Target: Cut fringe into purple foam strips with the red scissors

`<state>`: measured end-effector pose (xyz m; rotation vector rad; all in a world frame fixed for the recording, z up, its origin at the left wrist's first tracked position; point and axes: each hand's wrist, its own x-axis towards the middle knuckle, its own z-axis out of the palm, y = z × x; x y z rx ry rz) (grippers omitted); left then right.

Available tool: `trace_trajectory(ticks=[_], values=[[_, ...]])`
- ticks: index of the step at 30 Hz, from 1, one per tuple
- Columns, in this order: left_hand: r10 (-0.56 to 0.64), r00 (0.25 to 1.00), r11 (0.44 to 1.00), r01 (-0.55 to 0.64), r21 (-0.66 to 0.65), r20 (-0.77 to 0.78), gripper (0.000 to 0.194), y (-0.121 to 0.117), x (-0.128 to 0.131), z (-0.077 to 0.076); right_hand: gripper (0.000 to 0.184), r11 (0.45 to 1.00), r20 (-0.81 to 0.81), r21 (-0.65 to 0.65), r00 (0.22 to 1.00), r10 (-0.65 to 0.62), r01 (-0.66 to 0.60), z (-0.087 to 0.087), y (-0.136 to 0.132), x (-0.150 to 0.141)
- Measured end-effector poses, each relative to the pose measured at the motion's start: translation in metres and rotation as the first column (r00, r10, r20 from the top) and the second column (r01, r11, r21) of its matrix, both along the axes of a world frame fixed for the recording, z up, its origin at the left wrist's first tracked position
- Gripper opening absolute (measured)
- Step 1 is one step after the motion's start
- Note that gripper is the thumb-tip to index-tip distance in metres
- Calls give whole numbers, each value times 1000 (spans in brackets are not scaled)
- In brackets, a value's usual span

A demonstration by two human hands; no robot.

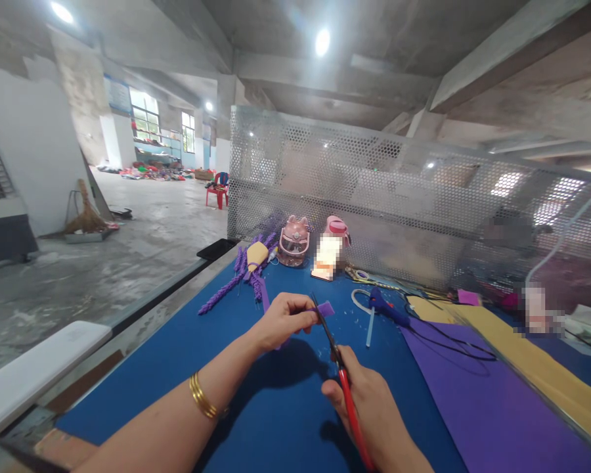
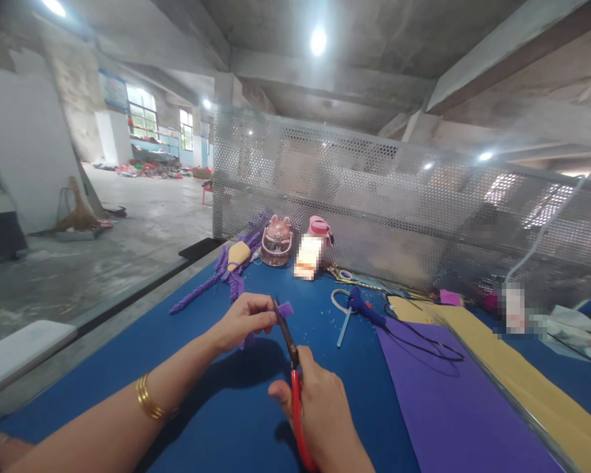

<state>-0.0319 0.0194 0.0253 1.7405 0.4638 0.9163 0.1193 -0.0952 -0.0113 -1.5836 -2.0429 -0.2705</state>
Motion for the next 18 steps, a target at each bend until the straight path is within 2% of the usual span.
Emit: trace_trajectory(ticks=[12, 18], values=[[-15, 1000, 1000, 15, -19, 11, 18, 0, 1, -2, 65, 1000, 4, -14, 1000, -8, 8, 1, 0, 0], [-6, 1000, 1000, 6, 3, 2, 20, -1, 0, -2, 66, 998, -1, -68, 1000, -12, 12, 1, -2, 0]])
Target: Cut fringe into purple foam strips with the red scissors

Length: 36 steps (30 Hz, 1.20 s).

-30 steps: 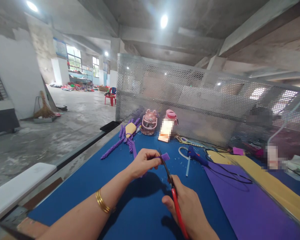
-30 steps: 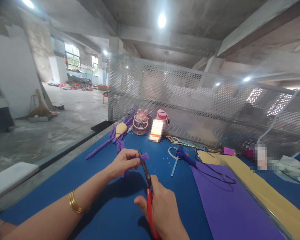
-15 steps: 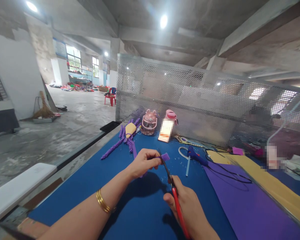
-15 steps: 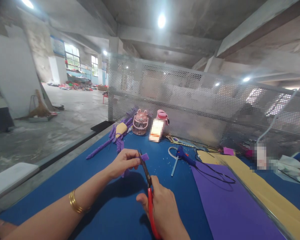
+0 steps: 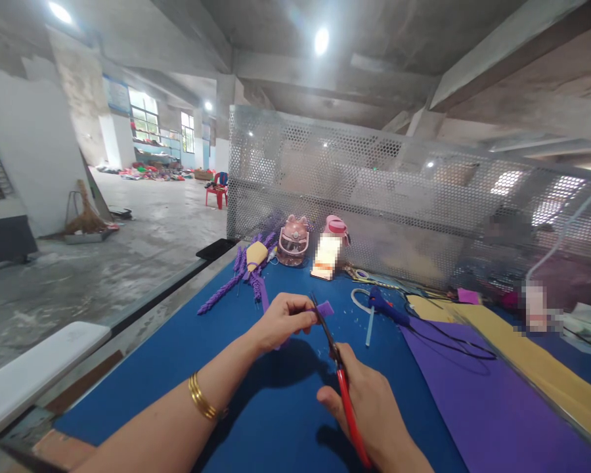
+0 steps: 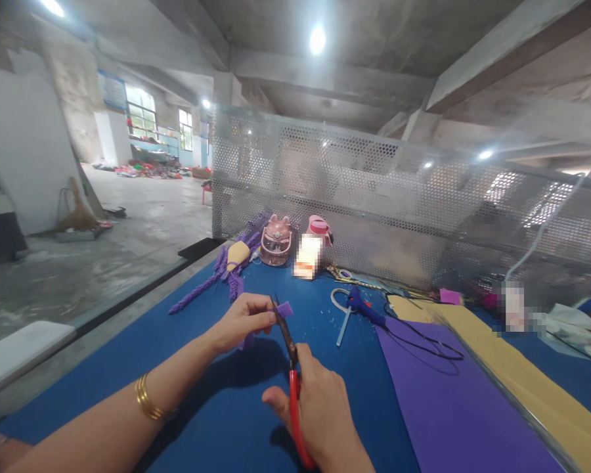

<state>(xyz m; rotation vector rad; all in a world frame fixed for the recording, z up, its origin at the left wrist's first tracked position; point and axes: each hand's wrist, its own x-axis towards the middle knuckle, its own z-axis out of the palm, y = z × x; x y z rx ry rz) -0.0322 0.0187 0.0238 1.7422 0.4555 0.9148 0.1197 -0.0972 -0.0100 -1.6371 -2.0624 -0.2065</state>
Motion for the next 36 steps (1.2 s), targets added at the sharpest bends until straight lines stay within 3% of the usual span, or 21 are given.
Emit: trace_trajectory(ticks=[36], values=[[-17, 1000, 1000, 17, -24, 12, 19, 0, 2, -1, 64, 1000, 22, 2, 1000, -4, 4, 0, 0, -1]])
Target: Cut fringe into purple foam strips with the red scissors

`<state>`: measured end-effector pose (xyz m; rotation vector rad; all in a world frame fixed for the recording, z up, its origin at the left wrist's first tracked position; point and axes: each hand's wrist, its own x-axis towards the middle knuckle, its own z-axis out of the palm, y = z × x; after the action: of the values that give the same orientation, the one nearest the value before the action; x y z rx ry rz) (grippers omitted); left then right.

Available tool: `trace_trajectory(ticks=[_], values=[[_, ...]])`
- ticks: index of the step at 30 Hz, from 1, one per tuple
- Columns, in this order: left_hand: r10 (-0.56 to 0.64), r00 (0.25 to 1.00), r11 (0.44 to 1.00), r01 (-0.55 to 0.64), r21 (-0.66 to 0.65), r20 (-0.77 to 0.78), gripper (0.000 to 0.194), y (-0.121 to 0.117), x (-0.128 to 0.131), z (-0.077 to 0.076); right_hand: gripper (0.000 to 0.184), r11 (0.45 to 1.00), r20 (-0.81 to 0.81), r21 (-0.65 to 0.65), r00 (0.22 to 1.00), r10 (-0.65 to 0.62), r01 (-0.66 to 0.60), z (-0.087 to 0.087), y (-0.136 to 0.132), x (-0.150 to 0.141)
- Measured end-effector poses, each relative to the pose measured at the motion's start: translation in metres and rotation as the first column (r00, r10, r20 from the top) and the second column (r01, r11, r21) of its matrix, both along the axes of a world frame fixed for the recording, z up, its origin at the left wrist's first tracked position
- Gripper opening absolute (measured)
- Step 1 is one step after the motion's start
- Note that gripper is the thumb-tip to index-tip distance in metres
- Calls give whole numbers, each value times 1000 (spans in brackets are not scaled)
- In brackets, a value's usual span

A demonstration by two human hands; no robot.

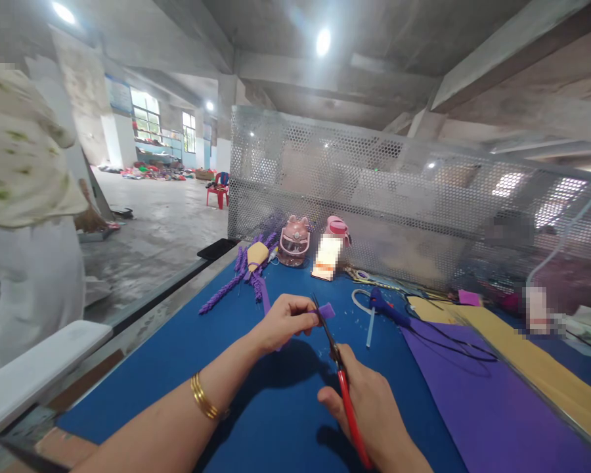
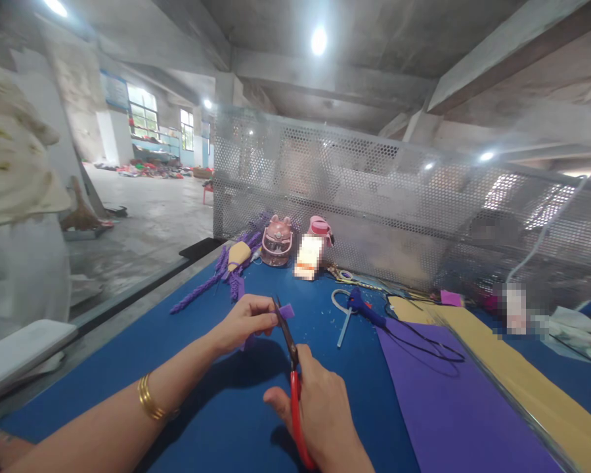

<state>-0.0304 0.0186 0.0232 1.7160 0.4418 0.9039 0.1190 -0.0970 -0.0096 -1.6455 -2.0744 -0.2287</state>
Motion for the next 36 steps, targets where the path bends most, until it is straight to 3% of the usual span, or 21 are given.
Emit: trace_trajectory(ticks=[26, 36], values=[[-12, 1000, 1000, 12, -19, -9, 20, 1, 1, -1, 69, 999, -10, 35, 1000, 5, -5, -2, 1, -1], [-12, 1000, 998, 12, -56, -9, 22, 0, 1, 0, 71, 997, -147, -74, 989, 22, -33, -4, 2, 2]])
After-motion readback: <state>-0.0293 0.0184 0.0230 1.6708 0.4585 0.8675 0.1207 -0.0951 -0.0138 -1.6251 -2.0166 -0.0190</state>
